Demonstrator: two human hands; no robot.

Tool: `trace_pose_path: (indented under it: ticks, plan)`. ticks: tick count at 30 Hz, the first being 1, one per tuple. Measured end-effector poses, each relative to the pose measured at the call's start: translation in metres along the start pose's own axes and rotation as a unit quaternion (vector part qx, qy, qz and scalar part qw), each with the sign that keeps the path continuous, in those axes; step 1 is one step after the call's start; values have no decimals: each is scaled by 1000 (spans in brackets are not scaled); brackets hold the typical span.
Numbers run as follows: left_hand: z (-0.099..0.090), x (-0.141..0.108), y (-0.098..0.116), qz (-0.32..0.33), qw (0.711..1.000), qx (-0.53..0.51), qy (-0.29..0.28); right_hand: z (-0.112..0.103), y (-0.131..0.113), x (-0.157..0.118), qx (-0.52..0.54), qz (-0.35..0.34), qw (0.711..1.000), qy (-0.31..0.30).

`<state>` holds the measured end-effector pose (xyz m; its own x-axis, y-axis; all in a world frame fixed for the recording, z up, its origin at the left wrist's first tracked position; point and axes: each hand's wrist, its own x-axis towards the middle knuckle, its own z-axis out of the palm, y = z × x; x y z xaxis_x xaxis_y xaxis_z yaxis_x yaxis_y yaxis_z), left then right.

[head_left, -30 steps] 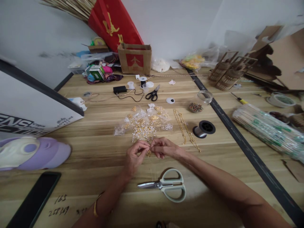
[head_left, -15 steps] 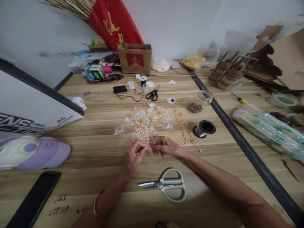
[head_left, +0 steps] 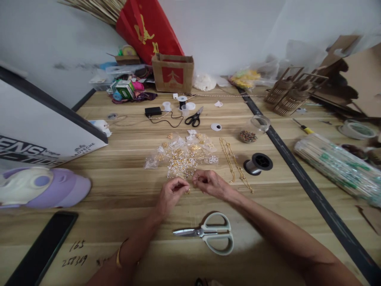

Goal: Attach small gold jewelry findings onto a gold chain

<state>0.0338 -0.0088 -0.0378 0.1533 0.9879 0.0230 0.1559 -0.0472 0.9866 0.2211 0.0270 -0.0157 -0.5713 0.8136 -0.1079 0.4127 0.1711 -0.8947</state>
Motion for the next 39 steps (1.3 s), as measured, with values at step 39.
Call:
trace_pose_path:
  ticks: [39]
  plan:
    - [2, -2, -6, -41, 999, -27, -9, 7, -10, -10, -217, -105, 970, 25]
